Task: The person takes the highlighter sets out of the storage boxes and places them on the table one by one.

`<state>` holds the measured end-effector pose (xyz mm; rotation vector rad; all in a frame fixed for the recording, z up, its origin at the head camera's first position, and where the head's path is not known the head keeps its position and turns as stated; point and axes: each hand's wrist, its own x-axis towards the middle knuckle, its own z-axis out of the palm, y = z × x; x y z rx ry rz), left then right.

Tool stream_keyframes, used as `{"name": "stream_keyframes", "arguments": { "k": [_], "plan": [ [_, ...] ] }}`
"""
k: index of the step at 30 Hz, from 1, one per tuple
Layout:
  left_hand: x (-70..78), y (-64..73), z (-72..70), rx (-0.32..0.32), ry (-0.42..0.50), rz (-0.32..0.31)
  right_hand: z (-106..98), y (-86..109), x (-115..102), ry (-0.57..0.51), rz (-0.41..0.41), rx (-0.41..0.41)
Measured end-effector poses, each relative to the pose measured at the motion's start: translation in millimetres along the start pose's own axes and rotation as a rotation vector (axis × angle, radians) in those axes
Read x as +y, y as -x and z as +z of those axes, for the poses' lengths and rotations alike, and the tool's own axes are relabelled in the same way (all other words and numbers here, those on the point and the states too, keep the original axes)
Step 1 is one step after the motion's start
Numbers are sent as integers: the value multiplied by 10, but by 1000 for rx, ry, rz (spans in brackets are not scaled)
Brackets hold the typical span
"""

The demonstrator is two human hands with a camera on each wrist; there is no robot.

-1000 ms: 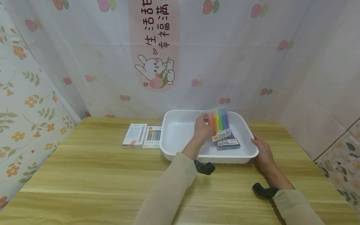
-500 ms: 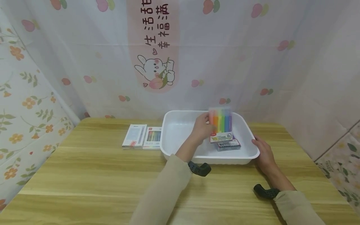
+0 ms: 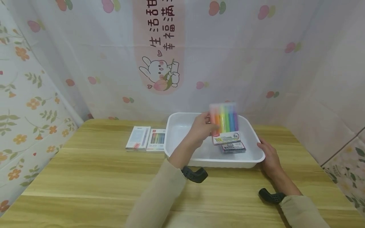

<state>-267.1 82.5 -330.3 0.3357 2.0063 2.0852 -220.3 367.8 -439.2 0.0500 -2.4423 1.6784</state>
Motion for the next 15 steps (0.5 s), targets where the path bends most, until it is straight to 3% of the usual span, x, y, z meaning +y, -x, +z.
{"name": "stream_keyframes", "arguments": {
  "k": [5, 15],
  "plan": [
    [76, 68, -123, -31, 36, -8, -10, 0, -7, 9, -8, 3],
    [177, 350, -519, -96, -5, 44, -4, 6, -16, -36, 33, -7]
  ]
}}
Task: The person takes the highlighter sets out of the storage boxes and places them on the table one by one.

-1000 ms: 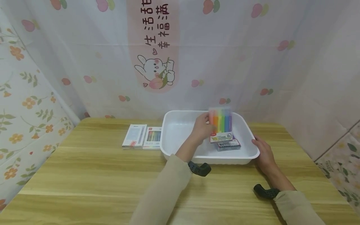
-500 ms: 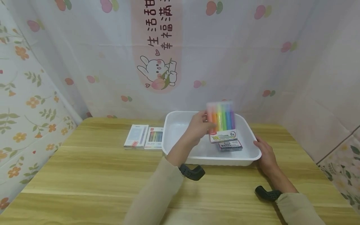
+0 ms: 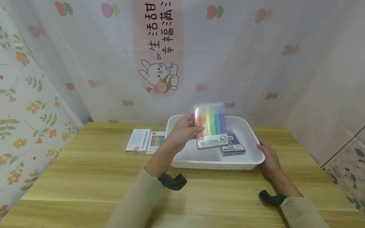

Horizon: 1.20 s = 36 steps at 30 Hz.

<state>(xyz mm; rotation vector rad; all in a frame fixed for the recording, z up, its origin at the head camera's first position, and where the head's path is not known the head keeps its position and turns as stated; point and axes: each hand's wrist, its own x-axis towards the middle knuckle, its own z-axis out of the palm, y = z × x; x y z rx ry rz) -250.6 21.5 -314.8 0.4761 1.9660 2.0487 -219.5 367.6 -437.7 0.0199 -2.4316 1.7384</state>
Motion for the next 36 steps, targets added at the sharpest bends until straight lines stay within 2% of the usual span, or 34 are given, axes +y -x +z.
{"name": "stream_keyframes", "arguments": {
  "k": [3, 11, 19, 27, 31, 36],
  "plan": [
    [22, 90, -147, 5, -11, 10, 7, -4, 15, 5, 4, 3],
    [85, 303, -502, 40, -51, -22, -9, -5, 1, 30, 53, 2],
    [44, 486, -812, 76, -117, -22, -12, 10, 24, -1, 14, -8],
    [29, 519, -993, 58, -113, -10, 18, 39, 46, 35, 11, -21],
    [33, 504, -1083, 73, -114, -21, 4, 29, 50, 57, 12, -9],
    [55, 484, -1263, 95, -136, -38, -12, 7, 29, 52, 18, -8]
  ]
}}
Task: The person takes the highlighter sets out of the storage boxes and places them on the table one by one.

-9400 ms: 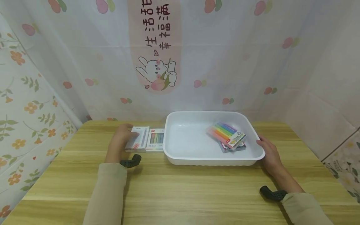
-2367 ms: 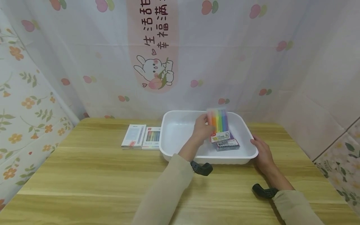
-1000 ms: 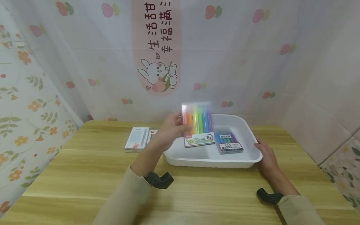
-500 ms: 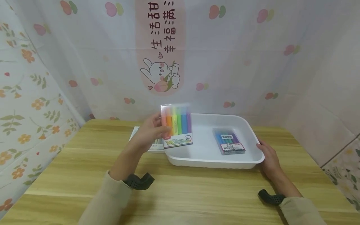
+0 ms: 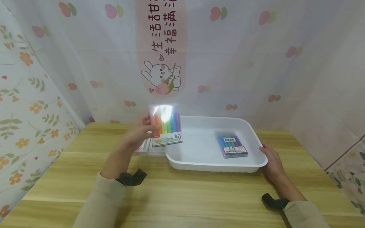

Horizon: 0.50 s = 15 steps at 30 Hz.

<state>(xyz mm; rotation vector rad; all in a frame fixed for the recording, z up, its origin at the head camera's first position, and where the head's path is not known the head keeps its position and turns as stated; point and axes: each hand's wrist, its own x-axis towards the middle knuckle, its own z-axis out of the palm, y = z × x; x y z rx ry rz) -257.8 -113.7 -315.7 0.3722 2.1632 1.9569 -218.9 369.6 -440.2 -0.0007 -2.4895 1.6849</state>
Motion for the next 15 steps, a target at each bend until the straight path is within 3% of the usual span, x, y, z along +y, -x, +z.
{"name": "stream_keyframes", "arguments": {
  "k": [10, 15],
  "plan": [
    [33, 84, -340, 81, 61, 7, 6, -5, -42, -29, -15, -4],
    [30, 130, -466, 105, 70, -25, 11, 2, -29, -43, 4, 4]
  ]
}}
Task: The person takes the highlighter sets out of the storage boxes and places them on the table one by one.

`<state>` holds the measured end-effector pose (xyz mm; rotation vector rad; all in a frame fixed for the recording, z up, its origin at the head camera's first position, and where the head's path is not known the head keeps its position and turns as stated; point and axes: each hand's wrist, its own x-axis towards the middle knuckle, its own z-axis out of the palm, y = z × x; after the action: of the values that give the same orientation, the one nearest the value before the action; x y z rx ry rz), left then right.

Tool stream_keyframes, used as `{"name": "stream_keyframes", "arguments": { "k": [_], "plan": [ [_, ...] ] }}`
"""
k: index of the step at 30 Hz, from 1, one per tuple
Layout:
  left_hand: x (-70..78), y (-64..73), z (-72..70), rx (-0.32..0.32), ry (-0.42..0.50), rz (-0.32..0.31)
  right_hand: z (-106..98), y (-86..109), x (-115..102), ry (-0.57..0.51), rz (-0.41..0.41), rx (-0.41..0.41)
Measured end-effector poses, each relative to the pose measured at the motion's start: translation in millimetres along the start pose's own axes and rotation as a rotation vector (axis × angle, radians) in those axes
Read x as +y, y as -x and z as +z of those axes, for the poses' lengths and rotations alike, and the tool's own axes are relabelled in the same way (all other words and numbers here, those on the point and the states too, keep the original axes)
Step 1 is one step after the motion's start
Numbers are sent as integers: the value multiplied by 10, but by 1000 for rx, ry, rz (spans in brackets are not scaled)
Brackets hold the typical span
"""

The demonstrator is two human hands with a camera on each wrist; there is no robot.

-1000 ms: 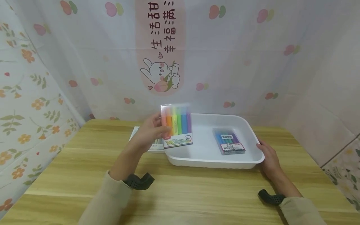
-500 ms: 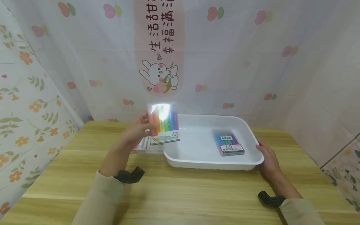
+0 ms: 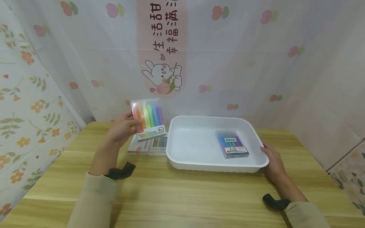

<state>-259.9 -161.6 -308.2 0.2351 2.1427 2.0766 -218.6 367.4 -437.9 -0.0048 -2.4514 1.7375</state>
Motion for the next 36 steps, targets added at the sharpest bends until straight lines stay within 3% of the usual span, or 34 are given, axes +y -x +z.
{"name": "stream_keyframes", "arguments": {
  "k": [8, 23, 36],
  "plan": [
    [-45, 14, -119, 36, -39, -40, 4, 10, 8, 22, -25, -5],
    [-151, 5, -388, 47, 101, -41, 5, 15, 4, 22, -32, -5],
    [-148, 32, -537, 210, 23, -151, -4, 1, 14, 18, -2, -7]
  ]
}}
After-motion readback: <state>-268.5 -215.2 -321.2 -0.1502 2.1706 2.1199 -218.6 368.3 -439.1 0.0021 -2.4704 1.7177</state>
